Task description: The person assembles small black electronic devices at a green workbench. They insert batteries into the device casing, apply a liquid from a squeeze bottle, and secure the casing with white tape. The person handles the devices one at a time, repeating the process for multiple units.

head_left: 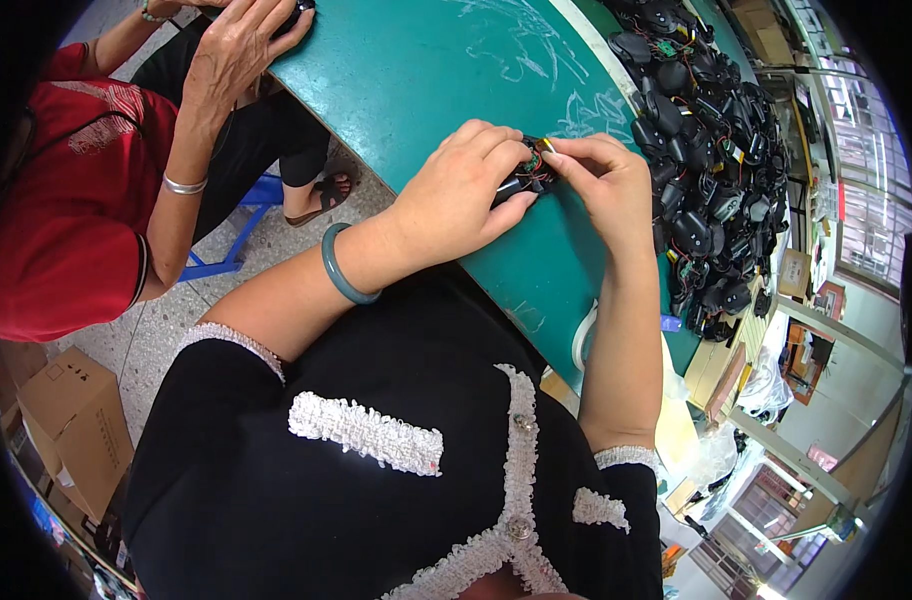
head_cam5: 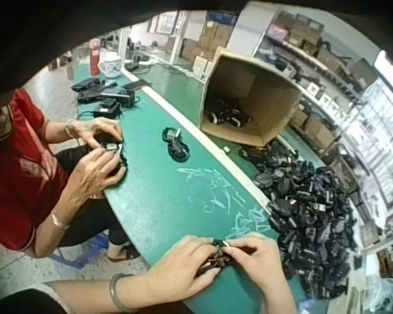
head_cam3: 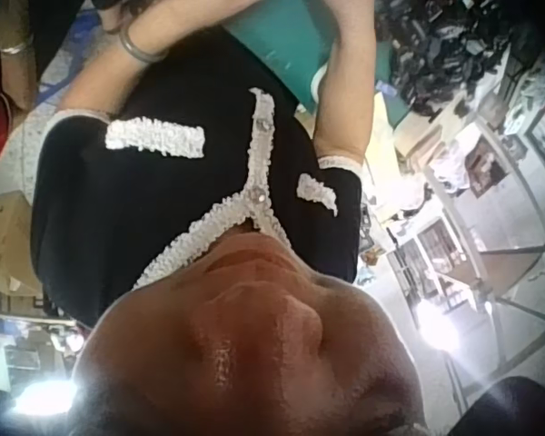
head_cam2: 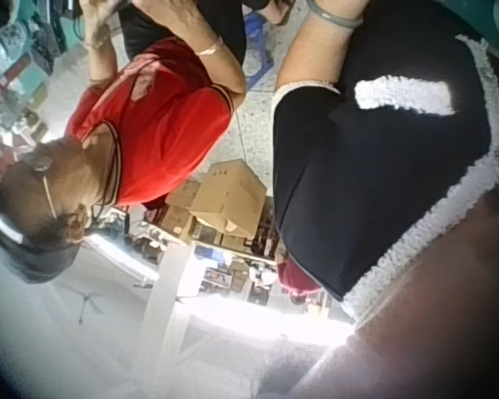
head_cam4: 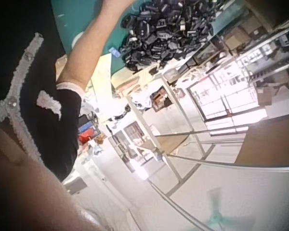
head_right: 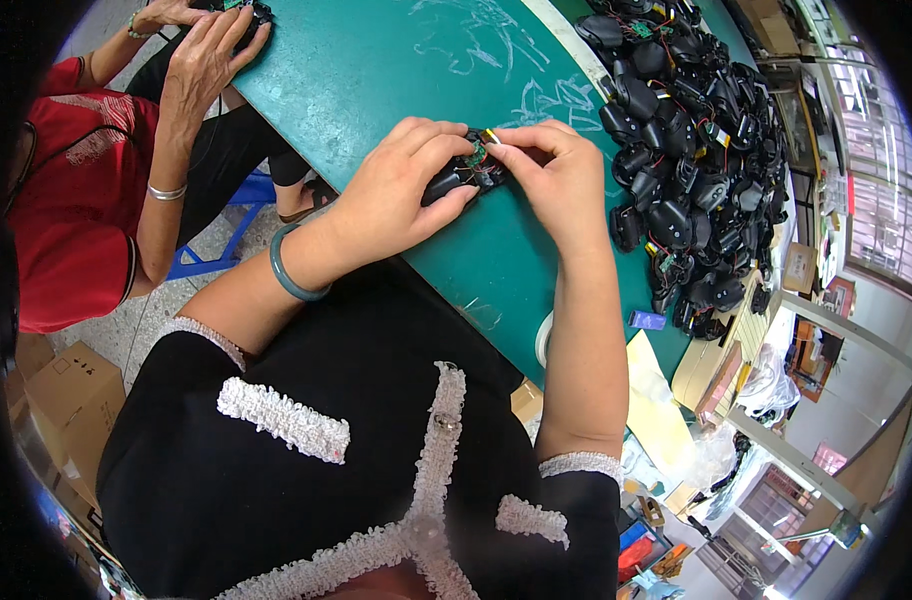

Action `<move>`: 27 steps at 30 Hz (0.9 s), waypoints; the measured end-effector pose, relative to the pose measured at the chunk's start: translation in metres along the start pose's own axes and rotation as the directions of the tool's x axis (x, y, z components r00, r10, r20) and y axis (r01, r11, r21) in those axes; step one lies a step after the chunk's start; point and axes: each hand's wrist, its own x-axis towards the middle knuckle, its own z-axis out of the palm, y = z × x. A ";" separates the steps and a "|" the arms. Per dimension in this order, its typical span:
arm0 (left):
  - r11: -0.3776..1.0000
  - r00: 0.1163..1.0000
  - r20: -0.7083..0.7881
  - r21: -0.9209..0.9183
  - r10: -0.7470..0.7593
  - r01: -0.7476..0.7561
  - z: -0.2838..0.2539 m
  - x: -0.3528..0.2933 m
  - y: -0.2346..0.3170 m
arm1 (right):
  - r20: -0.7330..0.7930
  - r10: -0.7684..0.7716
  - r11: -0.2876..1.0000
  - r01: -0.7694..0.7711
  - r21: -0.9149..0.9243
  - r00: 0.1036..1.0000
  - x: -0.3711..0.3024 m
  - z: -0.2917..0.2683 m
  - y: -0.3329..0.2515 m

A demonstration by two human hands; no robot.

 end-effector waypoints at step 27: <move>0.999 1.000 0.010 0.035 0.026 -0.027 0.002 0.000 0.000 | -0.039 -0.006 1.000 0.007 0.021 0.999 -0.010 0.005 0.023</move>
